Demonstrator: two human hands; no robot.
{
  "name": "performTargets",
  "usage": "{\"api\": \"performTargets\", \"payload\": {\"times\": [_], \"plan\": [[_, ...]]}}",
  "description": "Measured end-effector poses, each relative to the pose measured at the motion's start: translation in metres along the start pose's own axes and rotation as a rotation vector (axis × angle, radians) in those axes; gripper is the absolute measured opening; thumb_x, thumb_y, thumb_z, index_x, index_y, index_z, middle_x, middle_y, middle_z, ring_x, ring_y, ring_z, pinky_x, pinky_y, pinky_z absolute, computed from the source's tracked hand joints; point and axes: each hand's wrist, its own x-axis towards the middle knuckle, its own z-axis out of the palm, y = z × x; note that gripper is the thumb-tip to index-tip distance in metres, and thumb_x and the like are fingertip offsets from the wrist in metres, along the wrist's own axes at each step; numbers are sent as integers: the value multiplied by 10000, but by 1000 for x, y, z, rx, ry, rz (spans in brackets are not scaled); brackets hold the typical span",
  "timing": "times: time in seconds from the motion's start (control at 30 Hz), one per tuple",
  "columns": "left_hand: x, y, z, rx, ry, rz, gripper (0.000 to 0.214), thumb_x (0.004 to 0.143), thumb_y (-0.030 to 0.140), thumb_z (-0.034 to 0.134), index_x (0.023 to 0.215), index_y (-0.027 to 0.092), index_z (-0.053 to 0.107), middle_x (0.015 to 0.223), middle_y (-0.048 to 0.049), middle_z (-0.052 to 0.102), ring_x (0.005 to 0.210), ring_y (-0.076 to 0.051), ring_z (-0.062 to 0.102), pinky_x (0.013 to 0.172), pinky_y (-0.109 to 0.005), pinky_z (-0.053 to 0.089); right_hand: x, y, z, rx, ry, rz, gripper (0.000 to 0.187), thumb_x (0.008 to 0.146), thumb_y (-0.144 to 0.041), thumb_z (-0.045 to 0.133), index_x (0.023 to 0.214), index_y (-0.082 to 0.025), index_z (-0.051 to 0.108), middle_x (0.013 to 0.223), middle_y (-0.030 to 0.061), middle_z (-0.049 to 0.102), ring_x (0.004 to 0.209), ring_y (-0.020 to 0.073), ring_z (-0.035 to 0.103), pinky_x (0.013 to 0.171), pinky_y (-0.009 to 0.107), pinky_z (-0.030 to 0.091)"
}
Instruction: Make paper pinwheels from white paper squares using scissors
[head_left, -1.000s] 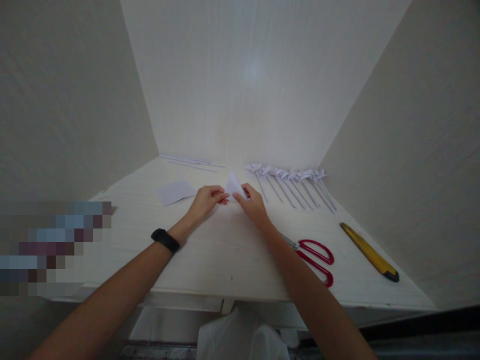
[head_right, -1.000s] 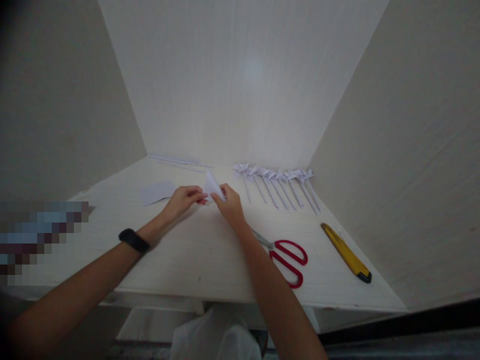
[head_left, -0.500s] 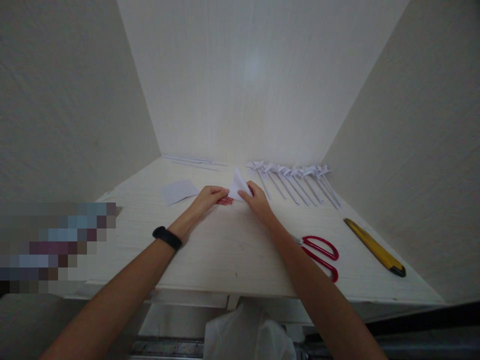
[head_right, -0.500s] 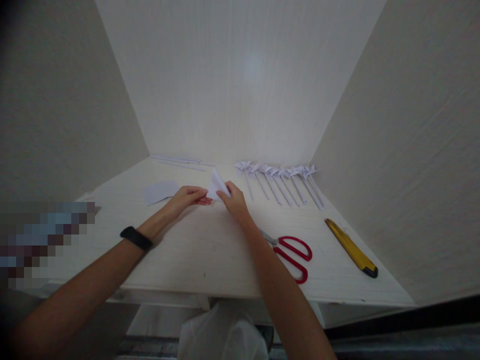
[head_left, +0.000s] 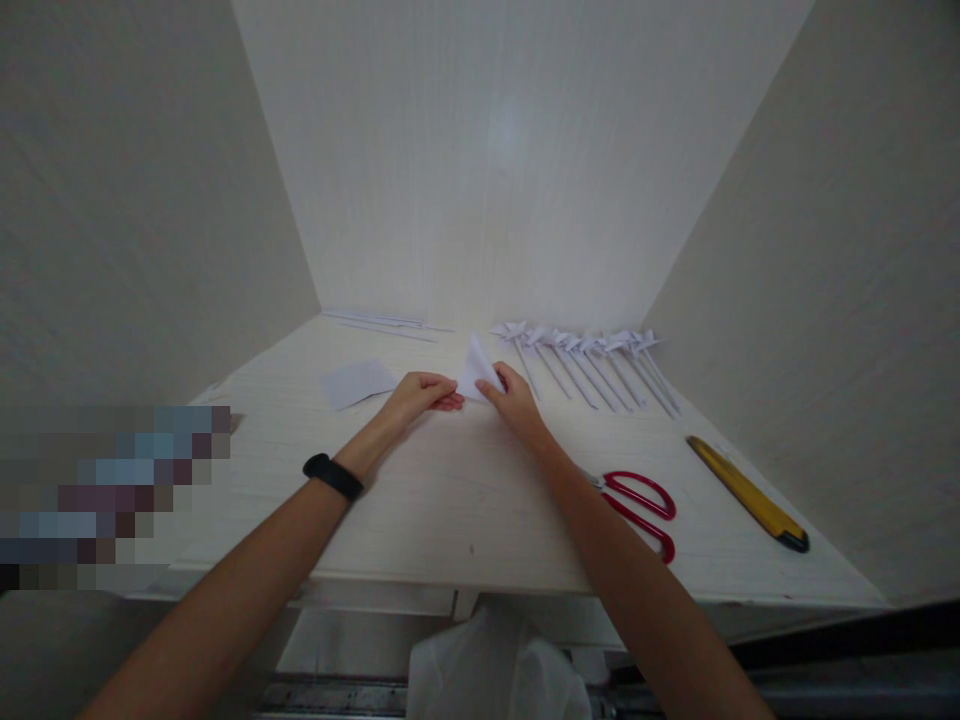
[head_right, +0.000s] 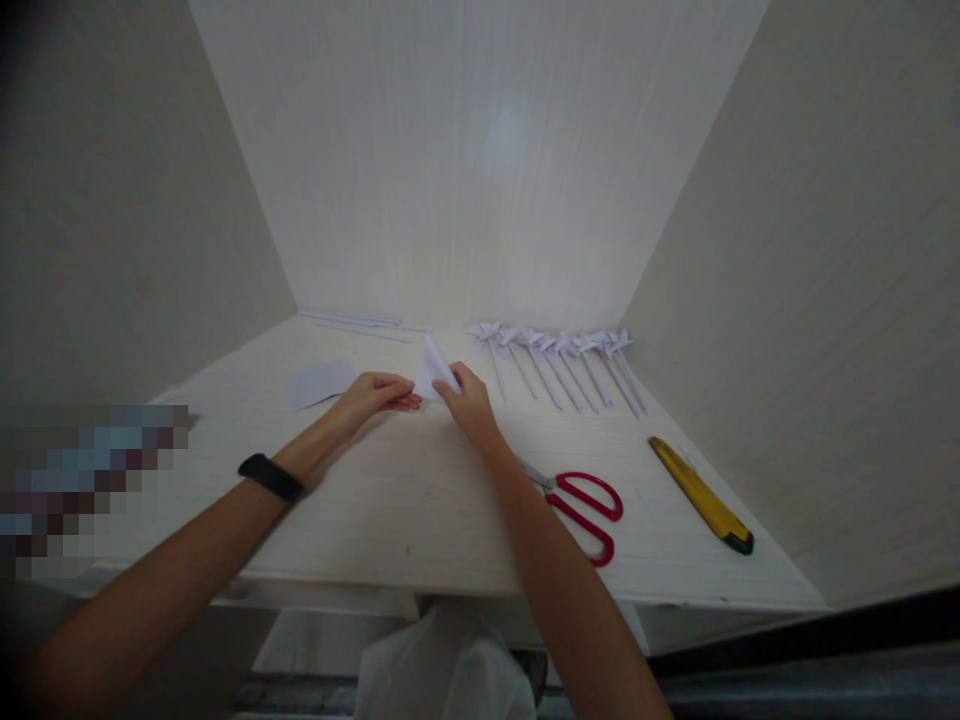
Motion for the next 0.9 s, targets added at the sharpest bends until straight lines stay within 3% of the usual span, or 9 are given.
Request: {"api": "performTargets", "payload": {"times": [0.33,0.63,0.9], "plan": [[2,-5,-3,60,7,46,168,885,283,597,910,120,633,887,-34,668,781,-152,647,718,-342,549,0,1,4,83,-3,1,220,893,-349,580,933,-134,606,869,17,629,777,144,612,725,333,517],[12,-12,-10,160,84,65,227,895,304,578,1038,131,611,986,-56,651,814,-164,639,716,-351,551,1,-1,1,66,-15,31,212,903,-338,572,919,-132,620,878,20,644,767,136,622,713,324,530],[7,-6,-8,263,172,131,224,890,300,585,1036,132,614,997,-58,650,831,-169,638,731,-360,549,3,0,5,37,30,98,224,905,-348,568,922,-131,620,859,15,644,723,125,619,667,299,533]]}}
